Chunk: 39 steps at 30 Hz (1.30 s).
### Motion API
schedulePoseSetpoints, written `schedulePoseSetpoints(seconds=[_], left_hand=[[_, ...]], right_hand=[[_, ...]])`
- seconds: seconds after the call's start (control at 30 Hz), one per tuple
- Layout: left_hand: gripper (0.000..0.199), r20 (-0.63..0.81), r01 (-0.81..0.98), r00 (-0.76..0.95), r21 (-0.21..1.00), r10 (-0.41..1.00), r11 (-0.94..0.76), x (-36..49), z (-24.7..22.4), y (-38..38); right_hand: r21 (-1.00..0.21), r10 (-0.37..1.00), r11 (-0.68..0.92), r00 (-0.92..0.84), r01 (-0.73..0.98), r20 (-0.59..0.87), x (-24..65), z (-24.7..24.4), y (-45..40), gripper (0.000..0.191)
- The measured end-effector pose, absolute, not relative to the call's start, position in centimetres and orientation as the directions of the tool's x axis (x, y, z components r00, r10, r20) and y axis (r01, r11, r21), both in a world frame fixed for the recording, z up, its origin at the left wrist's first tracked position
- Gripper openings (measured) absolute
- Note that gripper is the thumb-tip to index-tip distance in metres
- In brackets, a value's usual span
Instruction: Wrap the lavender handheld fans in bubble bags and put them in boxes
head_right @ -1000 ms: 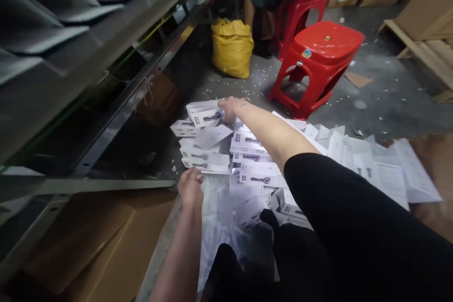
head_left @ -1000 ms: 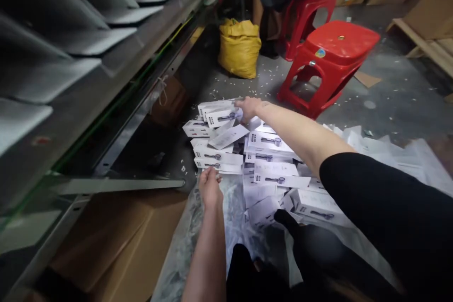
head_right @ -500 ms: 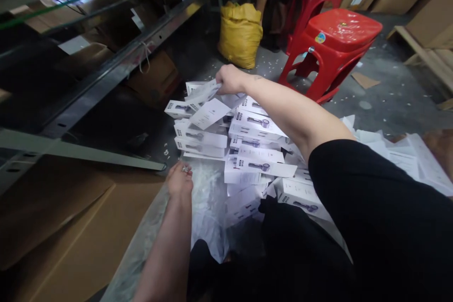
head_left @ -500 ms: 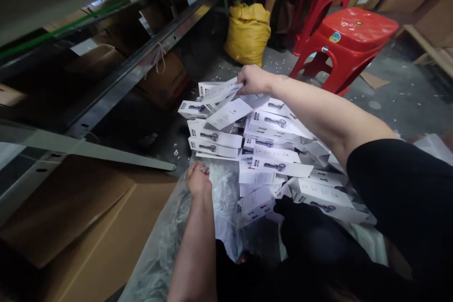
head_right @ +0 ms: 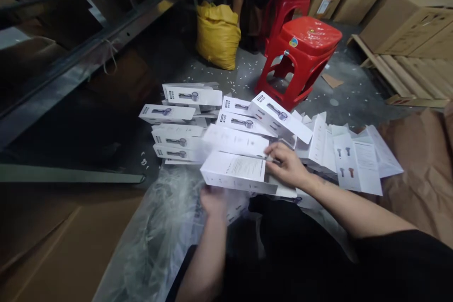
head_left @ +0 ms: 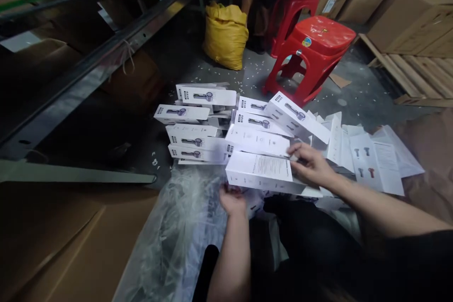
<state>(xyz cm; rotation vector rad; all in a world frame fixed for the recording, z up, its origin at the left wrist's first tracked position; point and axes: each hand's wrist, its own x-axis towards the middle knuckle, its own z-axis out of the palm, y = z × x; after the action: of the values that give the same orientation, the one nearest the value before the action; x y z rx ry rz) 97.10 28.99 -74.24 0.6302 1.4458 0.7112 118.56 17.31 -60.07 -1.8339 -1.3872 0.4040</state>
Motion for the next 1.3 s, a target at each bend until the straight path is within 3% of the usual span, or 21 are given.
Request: schedulePoseSetpoints(seconds=[0.13, 0.23, 0.33, 0.4, 0.47, 0.53, 0.6, 0.7, 0.8, 0.9, 1.03, 1.1, 1.2, 1.3], left_hand=[[0.035, -0.840, -0.388, 0.095, 0.463, 0.534, 0.797, 99.8, -72.6, 24.6], [0.042, -0.859, -0.398, 0.177, 0.384, 0.481, 0.833, 101.1, -71.1, 23.6], [0.046, -0.850, -0.365, 0.202, 0.396, 0.487, 0.843, 101.9, -70.2, 23.8], [0.046, -0.853, -0.380, 0.213, 0.377, 0.477, 0.844, 102.2, -69.8, 23.9], [0.044, -0.866, -0.431, 0.213, 0.333, 0.453, 0.839, 102.4, -69.5, 23.9], [0.040, -0.870, -0.480, 0.207, 0.307, 0.447, 0.822, 102.3, -69.3, 23.7], [0.037, -0.860, -0.488, 0.193, 0.333, 0.472, 0.807, 102.0, -69.3, 23.6], [0.035, -0.838, -0.458, 0.169, 0.399, 0.519, 0.794, 101.4, -69.5, 23.6], [0.031, -0.835, -0.494, 0.145, 0.404, 0.531, 0.770, 101.1, -70.3, 23.4], [0.026, -0.857, -0.532, 0.097, 0.385, 0.506, 0.754, 101.2, -71.2, 23.1], [0.023, -0.878, -0.532, 0.049, 0.381, 0.477, 0.756, 101.2, -72.2, 22.6], [0.023, -0.874, -0.531, 0.056, 0.383, 0.483, 0.756, 101.1, -72.6, 22.4], [0.023, -0.865, -0.573, 0.087, 0.362, 0.494, 0.735, 101.2, -73.0, 22.3], [0.025, -0.854, -0.596, 0.115, 0.349, 0.507, 0.723, 101.5, -73.3, 22.1]], right_hand=[[-0.755, 0.884, -0.204, 0.449, 0.624, 0.132, 118.9, -65.6, 16.1, 0.014], [-0.699, 0.930, -0.250, 0.367, 0.670, 0.019, 119.7, -65.2, 16.5, 0.008], [-0.608, 0.962, -0.262, 0.252, 0.750, -0.103, 122.0, -61.1, 17.9, 0.030], [-0.536, 0.944, -0.276, 0.331, 0.798, 0.006, 124.7, -58.2, 19.9, 0.043], [-0.443, 0.909, -0.327, 0.407, 0.834, 0.094, 128.0, -56.7, 22.4, 0.078], [-0.399, 0.880, -0.446, 0.474, 0.801, -0.032, 131.1, -56.6, 24.8, 0.109], [-0.369, 0.827, -0.561, 0.519, 0.742, -0.214, 133.2, -57.0, 26.4, 0.117], [-0.370, 0.813, -0.581, 0.529, 0.725, -0.243, 133.6, -56.4, 26.9, 0.105], [-0.495, 0.926, -0.372, 0.352, 0.785, -0.137, 131.2, -54.4, 26.6, 0.095], [-0.591, 0.985, -0.165, 0.106, 0.790, -0.135, 127.2, -53.9, 26.8, 0.090], [-0.564, 0.977, -0.081, -0.046, 0.822, -0.207, 123.8, -55.3, 28.3, 0.093], [-0.567, 0.976, -0.049, -0.081, 0.823, -0.203, 124.5, -55.3, 29.9, 0.081], [-0.562, 0.992, -0.123, 0.094, 0.818, -0.081, 128.7, -55.4, 34.1, 0.049], [-0.502, 0.930, -0.305, 0.366, 0.809, 0.024, 134.0, -57.9, 39.3, 0.038]])
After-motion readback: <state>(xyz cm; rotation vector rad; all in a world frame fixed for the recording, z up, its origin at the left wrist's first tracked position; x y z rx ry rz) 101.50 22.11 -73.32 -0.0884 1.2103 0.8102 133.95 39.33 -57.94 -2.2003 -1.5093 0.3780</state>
